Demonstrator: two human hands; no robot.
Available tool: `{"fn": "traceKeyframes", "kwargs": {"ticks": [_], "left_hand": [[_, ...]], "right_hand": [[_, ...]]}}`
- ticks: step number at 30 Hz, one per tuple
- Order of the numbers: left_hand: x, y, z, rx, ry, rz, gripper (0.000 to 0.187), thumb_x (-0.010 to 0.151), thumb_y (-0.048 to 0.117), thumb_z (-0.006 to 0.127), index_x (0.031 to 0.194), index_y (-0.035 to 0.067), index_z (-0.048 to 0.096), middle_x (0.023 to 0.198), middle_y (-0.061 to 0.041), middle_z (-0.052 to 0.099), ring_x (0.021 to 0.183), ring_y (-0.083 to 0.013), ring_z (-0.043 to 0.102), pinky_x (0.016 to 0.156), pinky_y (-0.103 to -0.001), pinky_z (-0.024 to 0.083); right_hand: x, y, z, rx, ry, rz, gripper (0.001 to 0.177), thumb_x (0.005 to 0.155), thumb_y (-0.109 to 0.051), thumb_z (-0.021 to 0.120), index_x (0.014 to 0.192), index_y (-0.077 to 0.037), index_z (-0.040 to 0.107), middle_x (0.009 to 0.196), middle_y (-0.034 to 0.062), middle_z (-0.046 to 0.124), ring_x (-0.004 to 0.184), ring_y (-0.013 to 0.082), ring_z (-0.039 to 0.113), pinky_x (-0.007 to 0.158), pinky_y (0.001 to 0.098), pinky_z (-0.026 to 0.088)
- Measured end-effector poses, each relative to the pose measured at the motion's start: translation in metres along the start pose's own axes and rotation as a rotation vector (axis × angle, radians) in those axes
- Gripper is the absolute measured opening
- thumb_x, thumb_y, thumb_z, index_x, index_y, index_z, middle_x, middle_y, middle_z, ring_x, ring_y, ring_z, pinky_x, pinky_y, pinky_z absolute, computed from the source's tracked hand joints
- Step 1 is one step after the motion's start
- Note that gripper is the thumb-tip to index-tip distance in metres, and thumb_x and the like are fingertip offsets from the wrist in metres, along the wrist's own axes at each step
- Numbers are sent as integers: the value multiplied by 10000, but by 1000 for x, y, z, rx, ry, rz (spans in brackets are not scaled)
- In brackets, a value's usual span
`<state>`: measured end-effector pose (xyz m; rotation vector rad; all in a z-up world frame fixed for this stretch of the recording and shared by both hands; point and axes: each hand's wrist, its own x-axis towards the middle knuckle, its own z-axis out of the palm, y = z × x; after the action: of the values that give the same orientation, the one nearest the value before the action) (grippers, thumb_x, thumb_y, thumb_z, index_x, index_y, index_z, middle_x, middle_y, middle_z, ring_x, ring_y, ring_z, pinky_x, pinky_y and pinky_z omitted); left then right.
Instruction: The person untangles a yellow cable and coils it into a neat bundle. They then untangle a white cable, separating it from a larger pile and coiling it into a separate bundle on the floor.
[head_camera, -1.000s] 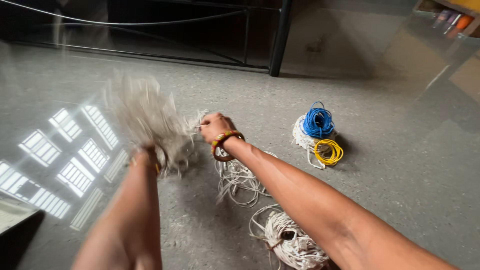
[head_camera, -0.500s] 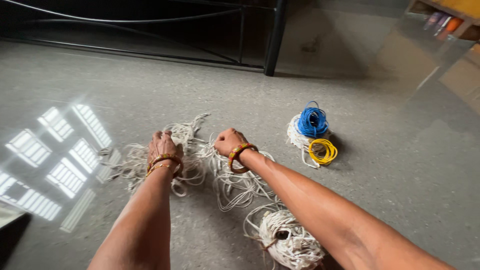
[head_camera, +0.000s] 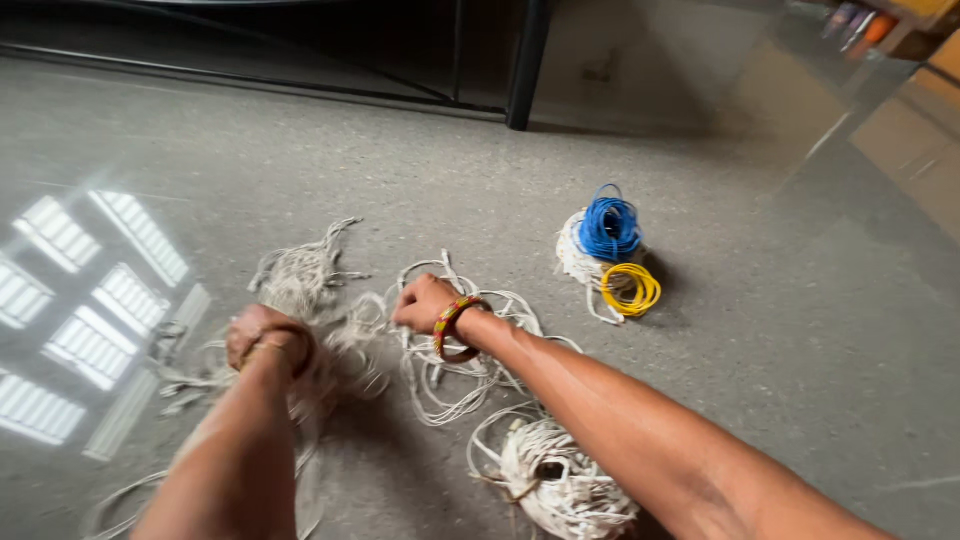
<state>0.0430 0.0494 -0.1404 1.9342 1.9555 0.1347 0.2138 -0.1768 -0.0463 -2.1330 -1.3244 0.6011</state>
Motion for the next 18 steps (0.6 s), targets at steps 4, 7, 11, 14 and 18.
{"fn": "traceKeyframes", "kwargs": {"ticks": [4,7,11,14,18], "left_hand": [[13,21,-86,-598,212,18,410,963,348,683,1241,50,729,1280,-181,708,1099,-299,707,840,-453,594],[15,29,-115,-733,225,17,452,929,390,716,1210,37,723,1241,-182,710,1071,-293,703,839,-437,588],[12,-5,-101,-553,154,-122,516,884,446,759,1169,18,716,1190,-183,712,1034,-287,698,839,-416,579],[6,-43,-74,-470,82,-289,569,850,488,791,1138,4,710,1151,-184,713,1006,-281,694,838,-400,572],[-8,-38,-77,-534,135,-430,644,805,545,835,1096,-14,703,1100,-184,715,968,-274,689,837,-379,563]], "right_hand": [[15,-35,-10,258,219,-72,175,823,-271,743,857,-104,785,792,47,775,737,147,719,698,341,581],[19,-78,-26,353,363,-176,189,855,-317,755,903,-137,786,808,30,770,755,122,704,706,329,562],[16,-117,-35,318,377,-148,189,836,-315,767,892,-135,786,819,32,772,762,142,714,711,332,565],[11,-111,-30,138,462,-105,189,816,-310,785,870,-130,802,822,46,769,747,163,714,709,334,563],[5,-93,-24,211,395,85,156,805,-302,771,850,-161,818,839,-3,793,745,129,722,684,315,568]]}}
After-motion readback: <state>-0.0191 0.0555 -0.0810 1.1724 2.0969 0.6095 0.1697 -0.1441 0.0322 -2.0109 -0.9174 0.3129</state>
